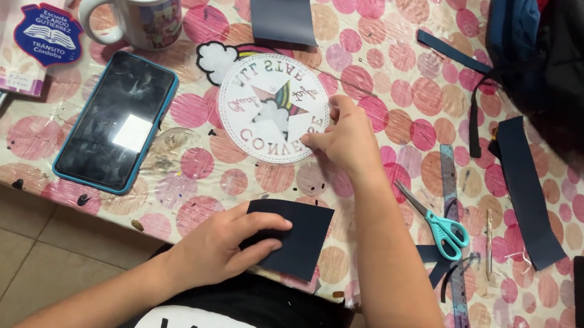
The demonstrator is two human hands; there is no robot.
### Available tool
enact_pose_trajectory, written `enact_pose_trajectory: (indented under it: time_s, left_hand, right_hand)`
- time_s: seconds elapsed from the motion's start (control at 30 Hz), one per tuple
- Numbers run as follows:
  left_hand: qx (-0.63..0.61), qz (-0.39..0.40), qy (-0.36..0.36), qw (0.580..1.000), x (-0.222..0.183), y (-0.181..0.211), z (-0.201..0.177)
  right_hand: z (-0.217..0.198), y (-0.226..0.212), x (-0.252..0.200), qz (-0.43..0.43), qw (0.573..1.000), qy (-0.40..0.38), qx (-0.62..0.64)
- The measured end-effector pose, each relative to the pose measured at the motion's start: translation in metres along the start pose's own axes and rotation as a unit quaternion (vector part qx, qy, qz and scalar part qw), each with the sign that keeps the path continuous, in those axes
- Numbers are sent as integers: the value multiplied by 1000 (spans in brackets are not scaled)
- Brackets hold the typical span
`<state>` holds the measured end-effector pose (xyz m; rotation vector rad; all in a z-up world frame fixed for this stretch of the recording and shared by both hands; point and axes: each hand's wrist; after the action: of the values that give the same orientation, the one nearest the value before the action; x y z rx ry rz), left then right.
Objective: Measuring, marking, and cutting paper to size and applying a sticker on a workspace
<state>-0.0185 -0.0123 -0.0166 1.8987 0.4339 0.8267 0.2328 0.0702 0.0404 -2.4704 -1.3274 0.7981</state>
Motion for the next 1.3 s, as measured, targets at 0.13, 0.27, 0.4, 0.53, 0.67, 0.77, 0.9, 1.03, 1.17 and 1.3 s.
enact_pose_trajectory:
  time_s: [0.13,0.27,0.4,0.53,0.67,0.77,0.9,1.03,1.17,1.3]
  left_hand:
    - [13,10,0,1000,0,-2,1]
    - [17,10,2,1000,-2,-5,3]
    - [28,-4,1,1000,-3,-7,4]
    - [46,-16,9,999,-4,-10,6]
    - [67,-58,-18,996,3,-8,11]
    - [24,-12,-32,999,22,3,20]
    - [111,39,-109,987,44,-2,48]
    - [295,15,-105,950,49,-7,66]
    - [359,7,-54,932,46,-13,67]
    - [272,65,49,959,45,-16,58]
  right_hand:
    - [1,23,12,-10,998,-18,63]
    - [-18,21,7,16,999,-39,8]
    - [-22,33,2,-3,997,-23,70]
    - [-51,-1,-45,57,939,-34,339]
    - [-39,98,-17,-231,924,158,261]
    - [-69,111,-57,-265,896,261,241]
    - [-100,152,-95,-242,872,366,217]
    - [-96,126,-138,-153,847,339,380]
    - [-71,164,-136,-105,862,290,403]
    - [-67,195,-127,-121,824,293,470]
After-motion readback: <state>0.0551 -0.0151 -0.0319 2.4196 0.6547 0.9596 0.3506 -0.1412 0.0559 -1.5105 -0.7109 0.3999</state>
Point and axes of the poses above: each hand's wrist, its own x-axis towards the middle knuckle, its own z-axis out of the palm, y = z × x, and after that the axes turned 1 degree about x, right-handed
